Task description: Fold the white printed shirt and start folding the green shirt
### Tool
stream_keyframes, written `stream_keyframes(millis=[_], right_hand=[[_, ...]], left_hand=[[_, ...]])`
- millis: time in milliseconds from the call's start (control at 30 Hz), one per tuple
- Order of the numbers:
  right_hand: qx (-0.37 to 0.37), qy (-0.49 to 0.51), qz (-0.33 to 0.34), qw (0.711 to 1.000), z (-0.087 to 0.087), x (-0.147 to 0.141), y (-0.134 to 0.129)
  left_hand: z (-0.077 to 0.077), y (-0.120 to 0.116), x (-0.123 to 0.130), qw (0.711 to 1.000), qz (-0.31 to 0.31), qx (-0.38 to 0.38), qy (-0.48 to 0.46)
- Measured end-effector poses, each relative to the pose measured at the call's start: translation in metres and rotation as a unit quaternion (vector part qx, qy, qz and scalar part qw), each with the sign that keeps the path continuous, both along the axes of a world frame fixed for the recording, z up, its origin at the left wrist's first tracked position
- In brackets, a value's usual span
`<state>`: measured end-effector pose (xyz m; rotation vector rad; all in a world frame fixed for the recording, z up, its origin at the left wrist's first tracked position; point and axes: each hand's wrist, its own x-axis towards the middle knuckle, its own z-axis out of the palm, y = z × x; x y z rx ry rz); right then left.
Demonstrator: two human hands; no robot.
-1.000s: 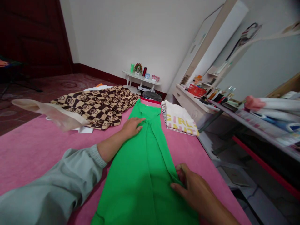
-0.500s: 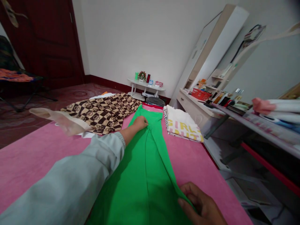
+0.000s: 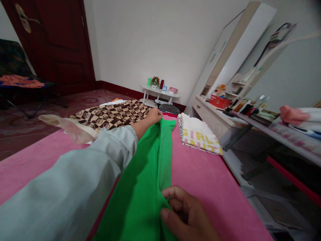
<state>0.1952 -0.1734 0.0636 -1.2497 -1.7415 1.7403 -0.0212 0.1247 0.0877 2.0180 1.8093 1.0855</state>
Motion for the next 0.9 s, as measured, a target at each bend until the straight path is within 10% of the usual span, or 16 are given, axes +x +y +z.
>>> stream_keyframes(millis=[233,433,567,900], right_hand=[[0.018,-0.128,0.166,0.978,-0.026,-0.028,0.014],[0.380,-0.196,0.006,0.904,-0.007,-0.025,0.063],[0.434,-0.242,0.078,0.865,-0.020,-0.032,0.101],[0.439,-0.222,-0.159,0.856,0.000,-0.048,0.320]], left_hand=[[-0.049,-0.008,-0.028,0.999,0.019,-0.026,0.002],[-0.092,-0.020,-0.029,0.996,0.064,-0.030,-0.046],[-0.096,-0.027,-0.026,0.995,0.073,-0.014,-0.067],[-0.095,-0.030,-0.025,0.997,0.056,-0.030,-0.036]])
